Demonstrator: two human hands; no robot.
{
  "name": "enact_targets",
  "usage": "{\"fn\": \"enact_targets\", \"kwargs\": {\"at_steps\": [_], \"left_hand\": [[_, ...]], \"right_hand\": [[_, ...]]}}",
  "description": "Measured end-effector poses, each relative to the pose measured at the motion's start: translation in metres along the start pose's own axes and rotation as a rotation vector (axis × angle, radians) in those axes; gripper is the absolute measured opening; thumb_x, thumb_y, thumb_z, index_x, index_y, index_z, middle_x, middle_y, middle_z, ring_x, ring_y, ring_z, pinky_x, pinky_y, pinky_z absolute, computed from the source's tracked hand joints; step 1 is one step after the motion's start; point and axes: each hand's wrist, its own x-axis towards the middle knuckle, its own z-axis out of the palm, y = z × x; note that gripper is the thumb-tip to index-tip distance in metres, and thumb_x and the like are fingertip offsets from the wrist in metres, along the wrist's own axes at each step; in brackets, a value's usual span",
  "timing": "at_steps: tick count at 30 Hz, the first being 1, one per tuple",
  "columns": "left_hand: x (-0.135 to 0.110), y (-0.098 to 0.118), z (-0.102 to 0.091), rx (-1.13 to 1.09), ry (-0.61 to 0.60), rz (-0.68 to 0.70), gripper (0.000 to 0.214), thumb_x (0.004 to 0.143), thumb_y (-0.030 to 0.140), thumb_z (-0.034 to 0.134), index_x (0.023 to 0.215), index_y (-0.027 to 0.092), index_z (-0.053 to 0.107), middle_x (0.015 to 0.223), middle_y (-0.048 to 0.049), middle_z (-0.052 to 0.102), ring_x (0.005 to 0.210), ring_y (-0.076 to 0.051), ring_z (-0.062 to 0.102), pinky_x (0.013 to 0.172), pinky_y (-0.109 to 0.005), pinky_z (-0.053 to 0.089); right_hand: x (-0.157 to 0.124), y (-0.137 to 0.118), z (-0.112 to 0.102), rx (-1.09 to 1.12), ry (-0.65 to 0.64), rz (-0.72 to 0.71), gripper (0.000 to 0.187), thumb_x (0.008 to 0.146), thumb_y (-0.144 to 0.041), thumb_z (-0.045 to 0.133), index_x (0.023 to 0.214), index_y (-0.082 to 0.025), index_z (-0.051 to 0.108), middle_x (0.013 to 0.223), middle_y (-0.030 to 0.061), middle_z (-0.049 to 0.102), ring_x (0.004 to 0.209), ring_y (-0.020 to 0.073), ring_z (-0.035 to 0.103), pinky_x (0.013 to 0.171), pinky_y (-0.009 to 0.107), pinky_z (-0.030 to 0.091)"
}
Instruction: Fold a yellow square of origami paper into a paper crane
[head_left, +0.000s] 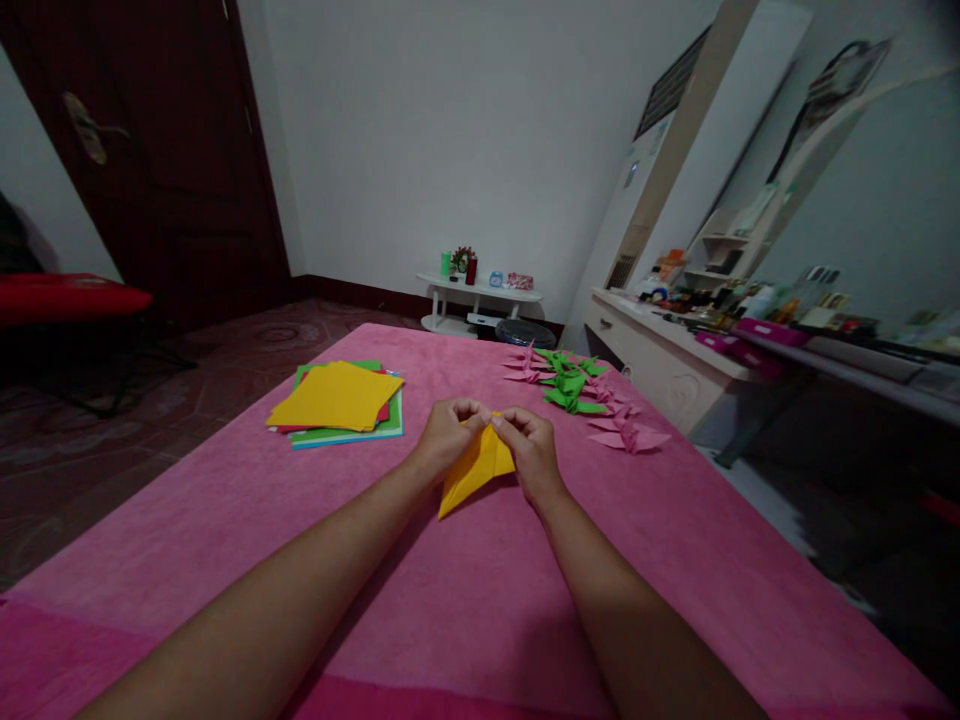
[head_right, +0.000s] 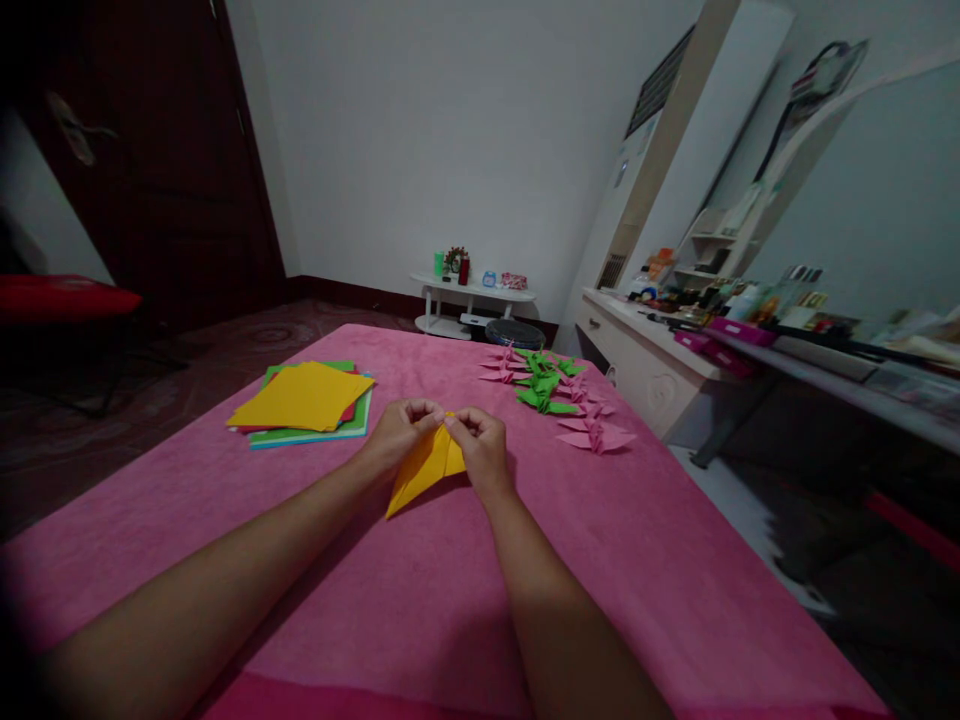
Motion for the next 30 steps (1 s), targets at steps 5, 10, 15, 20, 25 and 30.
{"fn": "enact_targets", "kwargs": {"at_steps": [5,10,15,20,25,30], "left_hand": [[0.0,0.001,0.002,-0.06,0.003,-0.045,0.022,0.064,0.032,0.069,0.065,0.012,0.063,0.059,0.0003,0.059,0.052,-0.009,0.052,0.052,-0.02,0.038],[-0.004,0.001,-0.001,-0.182,-0.094,-0.234,0.038,0.057,0.041,0.077,0.078,0.01,0.066,0.072,-0.0072,0.067,0.058,-0.015,0.06,0.057,-0.025,0.044],[-0.005,0.002,-0.004,-0.225,-0.099,-0.339,0.044,0.05,0.037,0.083,0.08,0.008,0.068,0.074,-0.0101,0.069,0.06,-0.017,0.062,0.06,-0.027,0.047],[-0.004,0.008,-0.009,-0.194,-0.199,-0.425,0.043,0.048,0.036,0.084,0.076,0.007,0.069,0.073,-0.0114,0.07,0.059,-0.017,0.062,0.057,-0.025,0.046],[-0.004,0.012,-0.012,-0.108,-0.197,-0.414,0.038,0.046,0.035,0.085,0.068,0.007,0.07,0.065,-0.0083,0.068,0.053,-0.013,0.059,0.051,-0.022,0.042],[-0.002,0.011,-0.011,-0.042,-0.146,-0.396,0.038,0.044,0.035,0.084,0.064,0.008,0.068,0.061,-0.0071,0.066,0.05,-0.013,0.057,0.048,-0.022,0.041]], "right_hand": [[0.001,0.0,-0.001,0.041,0.05,0.007,0.018,0.074,-0.032,0.064,0.069,-0.015,0.061,0.062,-0.0022,0.053,0.057,0.011,0.048,0.054,0.023,0.038],[0.001,0.0,-0.003,0.08,0.102,-0.007,0.017,0.073,-0.032,0.064,0.07,-0.015,0.061,0.064,-0.0018,0.055,0.057,0.0111,0.05,0.054,0.023,0.04],[0.001,-0.002,-0.003,0.046,0.123,-0.017,0.018,0.071,-0.033,0.065,0.069,-0.015,0.062,0.063,-0.0014,0.056,0.056,0.0116,0.05,0.053,0.023,0.04],[0.002,-0.002,-0.005,-0.08,0.108,-0.061,0.017,0.07,-0.032,0.065,0.067,-0.016,0.063,0.062,-0.0015,0.056,0.056,0.0114,0.049,0.053,0.023,0.039],[0.002,0.0,-0.006,-0.094,0.085,-0.057,0.018,0.07,-0.033,0.066,0.067,-0.016,0.063,0.062,-0.0011,0.057,0.057,0.0119,0.05,0.054,0.023,0.039],[0.001,0.001,-0.004,0.024,0.029,0.012,0.021,0.071,-0.036,0.065,0.067,-0.016,0.061,0.061,-0.0014,0.055,0.055,0.0115,0.049,0.053,0.023,0.039]]}}
